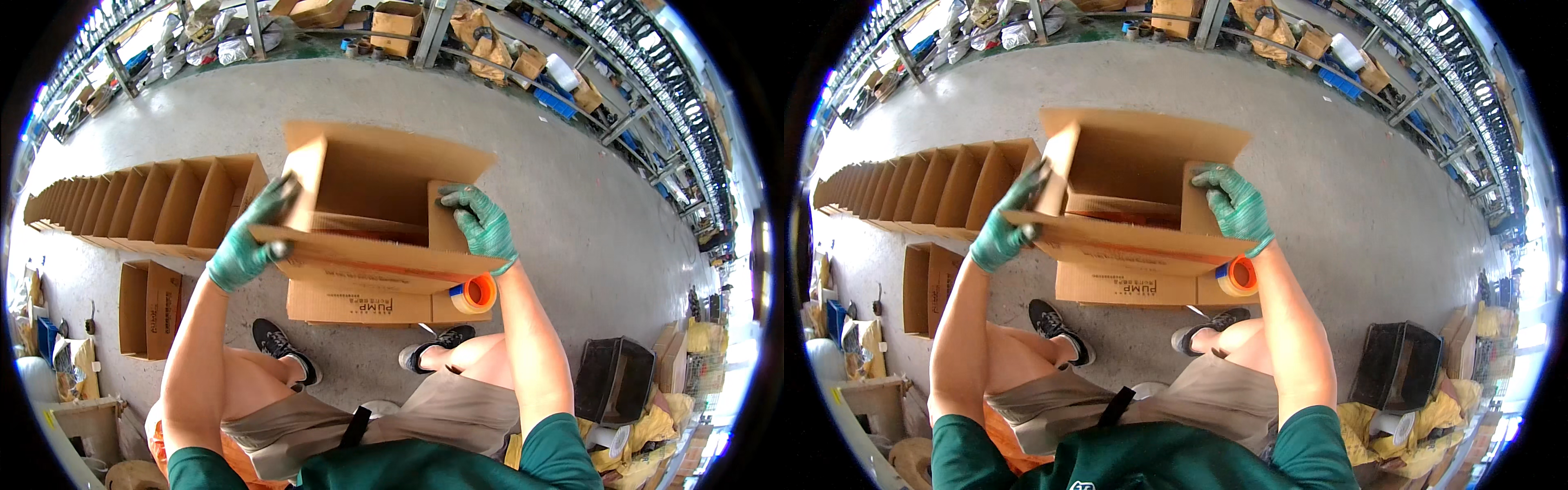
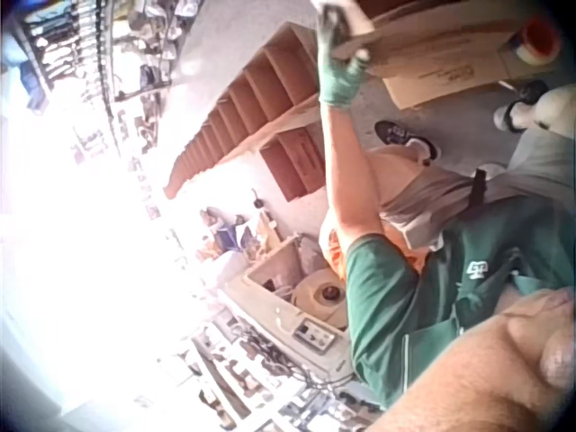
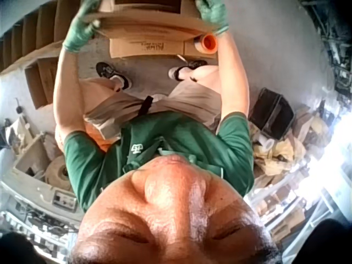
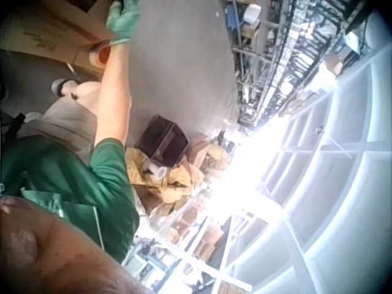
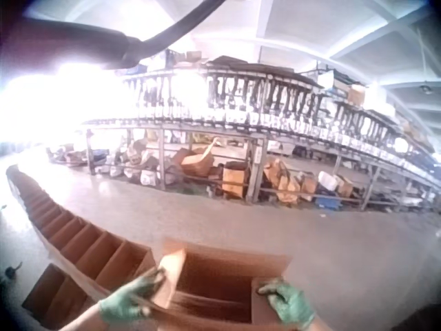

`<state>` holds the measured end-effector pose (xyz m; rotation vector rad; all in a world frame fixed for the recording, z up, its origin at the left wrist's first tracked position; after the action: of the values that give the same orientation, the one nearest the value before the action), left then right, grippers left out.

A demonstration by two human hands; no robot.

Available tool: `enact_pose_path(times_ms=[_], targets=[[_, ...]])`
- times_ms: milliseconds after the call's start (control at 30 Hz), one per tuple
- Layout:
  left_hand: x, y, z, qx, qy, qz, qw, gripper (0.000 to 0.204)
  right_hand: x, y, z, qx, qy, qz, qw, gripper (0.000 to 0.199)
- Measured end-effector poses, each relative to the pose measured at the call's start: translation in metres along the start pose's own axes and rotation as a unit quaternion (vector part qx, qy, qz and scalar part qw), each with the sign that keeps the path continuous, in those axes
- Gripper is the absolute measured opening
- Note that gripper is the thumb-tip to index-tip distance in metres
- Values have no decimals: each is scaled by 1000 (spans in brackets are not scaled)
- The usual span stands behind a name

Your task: The person sits on the floor in a warehouse and repeatedly tapes cardboard boxes. They pick up a box, fold the flaps, and use a handheld tape dispenser to seal the top seam. After sealing, they place the box on a growing stack and retrieve another box to repeat the process.

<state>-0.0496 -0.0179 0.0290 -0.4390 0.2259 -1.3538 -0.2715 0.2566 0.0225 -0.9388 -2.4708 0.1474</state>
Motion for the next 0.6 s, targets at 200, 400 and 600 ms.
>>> enact_pose_path(times_ms=[200, 400, 600], targets=[[9, 4, -33, 61, -65, 27, 996, 78, 16, -2, 15, -117, -241, 52, 962, 27], [26, 9, -46, 121, -190, 159, 961, 73, 43, -21, -8, -273, -92, 216, 933, 61], [0, -5, -34, 127, -105, 167, 972, 91, 46, -22, 30, -221, 13, 55, 974, 31]])
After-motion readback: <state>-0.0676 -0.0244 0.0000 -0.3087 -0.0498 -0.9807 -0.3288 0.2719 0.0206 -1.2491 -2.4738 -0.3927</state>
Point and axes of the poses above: each hand's wrist, its own y-axis away from the middle knuckle, its own x-axis out of the back of the hand, z = x × y, the point moved 8 cm from there along -y, towards the middle knuckle, and after that the axes turned 6 degrees about -x, right-handed, at the moved point
